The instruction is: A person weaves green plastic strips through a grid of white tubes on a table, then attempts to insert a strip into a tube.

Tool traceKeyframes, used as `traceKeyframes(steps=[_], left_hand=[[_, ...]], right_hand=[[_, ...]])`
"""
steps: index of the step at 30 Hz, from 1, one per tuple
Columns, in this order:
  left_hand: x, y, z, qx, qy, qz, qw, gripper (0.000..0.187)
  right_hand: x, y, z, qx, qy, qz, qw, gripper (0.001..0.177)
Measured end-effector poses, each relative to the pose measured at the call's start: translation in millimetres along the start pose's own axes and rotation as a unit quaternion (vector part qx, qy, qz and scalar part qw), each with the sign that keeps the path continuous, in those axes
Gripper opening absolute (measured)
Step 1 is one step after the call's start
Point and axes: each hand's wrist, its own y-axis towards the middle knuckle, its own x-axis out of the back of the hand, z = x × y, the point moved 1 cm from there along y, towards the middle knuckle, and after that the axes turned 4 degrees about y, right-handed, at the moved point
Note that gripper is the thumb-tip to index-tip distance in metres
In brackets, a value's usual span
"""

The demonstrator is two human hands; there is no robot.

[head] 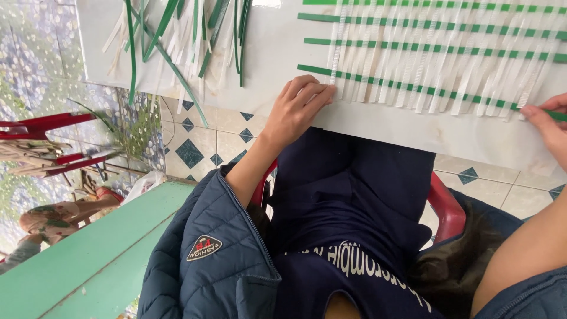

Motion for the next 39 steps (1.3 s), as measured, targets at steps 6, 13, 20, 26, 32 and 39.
traceKeyframes(steps=[6,13,20,26,32,39], left_hand=[[8,5,5,-0.019,-0.006,0.043,0.999,0.015],[5,36,7,0.015,-0.045,0.094,0.994,0.031],[-34,59,7,0.008,0.002,0.273,0.962,0.064],[-29,67,-3,-0.003,0.083,0.243,0.966,0.062],[-30,69,-2,0.002,0.087,0.232,0.969,0.058],[-36,68,-1,0.013,0.091,0.23,0.969,0.053]], right_hand=[[23,-4,57,0.087,0.01,-0.01,0.996,0.021],[37,-12,55,0.071,-0.012,-0.002,0.997,0.018],[61,-6,112,0.12,-0.053,-0.024,0.991,0.008],[65,-2,130,0.134,-0.209,-0.019,0.968,0.008],[67,9,140,0.127,-0.184,-0.018,0.974,0.007],[67,22,138,0.143,-0.188,-0.026,0.971,0.008]])
